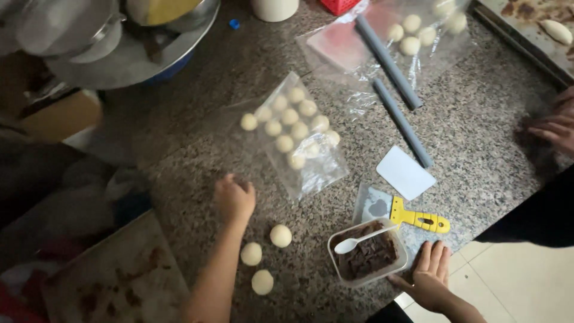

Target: Filling dough balls with chocolate paste and sealing them to form buns on a bakery counter.

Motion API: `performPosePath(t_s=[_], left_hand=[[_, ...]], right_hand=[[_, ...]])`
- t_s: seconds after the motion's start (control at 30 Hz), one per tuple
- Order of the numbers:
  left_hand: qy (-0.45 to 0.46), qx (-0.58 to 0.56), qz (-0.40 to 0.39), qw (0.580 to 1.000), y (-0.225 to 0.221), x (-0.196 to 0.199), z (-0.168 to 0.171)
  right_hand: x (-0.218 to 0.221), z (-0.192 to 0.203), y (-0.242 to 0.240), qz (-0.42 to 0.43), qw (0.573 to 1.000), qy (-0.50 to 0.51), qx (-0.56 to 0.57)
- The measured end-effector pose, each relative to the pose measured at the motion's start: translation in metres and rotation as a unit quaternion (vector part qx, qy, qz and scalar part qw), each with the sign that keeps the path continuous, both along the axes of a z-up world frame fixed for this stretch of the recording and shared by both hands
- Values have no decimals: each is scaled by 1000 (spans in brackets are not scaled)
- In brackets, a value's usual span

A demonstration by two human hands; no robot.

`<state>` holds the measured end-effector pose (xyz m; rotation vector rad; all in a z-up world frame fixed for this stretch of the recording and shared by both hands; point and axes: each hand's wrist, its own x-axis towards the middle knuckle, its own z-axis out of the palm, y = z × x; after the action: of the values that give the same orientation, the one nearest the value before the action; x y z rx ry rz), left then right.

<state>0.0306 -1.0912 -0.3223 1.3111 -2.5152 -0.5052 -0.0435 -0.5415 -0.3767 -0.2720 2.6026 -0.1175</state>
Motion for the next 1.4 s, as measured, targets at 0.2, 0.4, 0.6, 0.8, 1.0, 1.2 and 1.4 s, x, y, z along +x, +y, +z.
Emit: performPosePath(t_s=[0.2, 0.4, 0.6, 0.8, 1.0, 1.2, 1.4], left_hand=[[-151, 179, 154, 960, -14, -44, 32], [111, 414, 95, 898, -34, -57, 63], [495, 597, -18, 631, -76, -69, 58], [525, 454, 128, 709, -95, -146, -20], [381, 47, -224, 896, -78, -164, 12], [295, 100, -194, 930, -87, -170, 6], [274, 60, -77, 957, -88, -171, 12]], right_hand=[[-3, 20, -10, -38, 995, -89, 28], [14, -48, 26, 77, 982, 161, -60], [31, -36, 5, 59, 944, 324, 33], [12, -20, -40, 29, 792, 610, 6], [22, -41, 21, 41, 985, 168, -2], [-2, 33, -13, -9, 988, -133, 75], [-2, 28, -9, -12, 992, -118, 50]])
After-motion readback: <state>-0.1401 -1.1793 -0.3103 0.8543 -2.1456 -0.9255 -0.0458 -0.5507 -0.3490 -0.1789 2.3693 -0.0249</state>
